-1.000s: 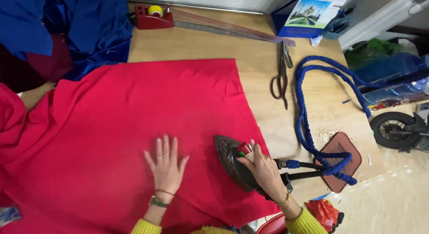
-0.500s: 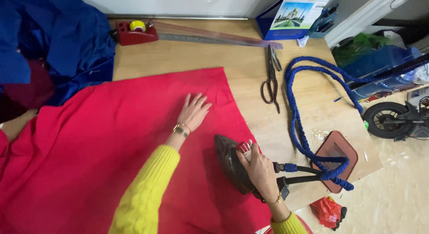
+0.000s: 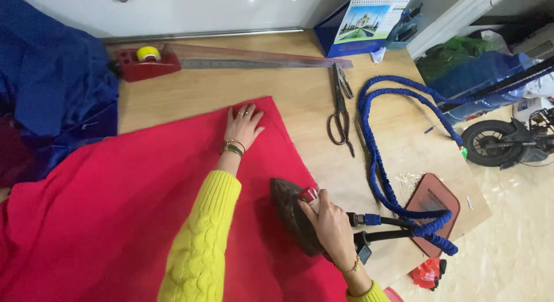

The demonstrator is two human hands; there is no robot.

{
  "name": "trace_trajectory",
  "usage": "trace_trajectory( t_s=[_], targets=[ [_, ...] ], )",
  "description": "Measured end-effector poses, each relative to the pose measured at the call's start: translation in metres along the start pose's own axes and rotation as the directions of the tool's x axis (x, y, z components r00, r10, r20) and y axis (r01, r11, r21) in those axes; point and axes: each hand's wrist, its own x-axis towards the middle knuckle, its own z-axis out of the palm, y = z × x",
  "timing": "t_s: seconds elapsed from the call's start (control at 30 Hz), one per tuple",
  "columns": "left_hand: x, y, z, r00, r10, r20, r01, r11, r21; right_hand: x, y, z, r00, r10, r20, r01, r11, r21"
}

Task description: The person is using a steam iron to smooth out wrinkles on a large piece of red fabric laid out on a workbench.

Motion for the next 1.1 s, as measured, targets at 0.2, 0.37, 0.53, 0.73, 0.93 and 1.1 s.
trace_trajectory(
  t_s=[0.2, 0.37, 0.53, 0.73, 0.93, 1.1],
  targets=[
    [0.012, -0.003, -0.006, 0.998, -0.02, 0.056, 0.021, 1.0, -0.014, 0.015, -0.002, 0.002, 0.998, -0.049, -0.031, 0.048, 0.998, -0.035],
    [0.015, -0.004, -0.005, 0.992, -0.03, 0.123, 0.031, 1.0, -0.007, 0.038, -0.013, -0.002, 0.998, -0.061, -0.026, 0.06, 0.997, -0.055],
    [0.018, -0.017, 0.022, 0.985, -0.053, 0.165, 0.052, 0.999, 0.011, 0.071, -0.038, -0.02, 0.997, -0.017, 0.077, 0.017, 1.0, 0.001],
    [-0.006, -0.003, -0.038, 0.987, -0.127, 0.094, 0.13, 0.991, -0.027, 0.123, -0.045, 0.004, 0.999, -0.051, -0.015, 0.051, 0.998, -0.039],
    [-0.071, 0.036, -0.108, 0.914, -0.358, 0.19, 0.364, 0.931, 0.004, 0.159, -0.057, 0.016, 0.988, -0.07, -0.139, 0.059, 0.995, -0.082],
    [-0.119, 0.029, -0.122, 0.882, -0.383, 0.273, 0.397, 0.918, 0.006, 0.21, -0.055, 0.047, 0.965, -0.04, -0.258, 0.024, 0.998, -0.066]
  ],
)
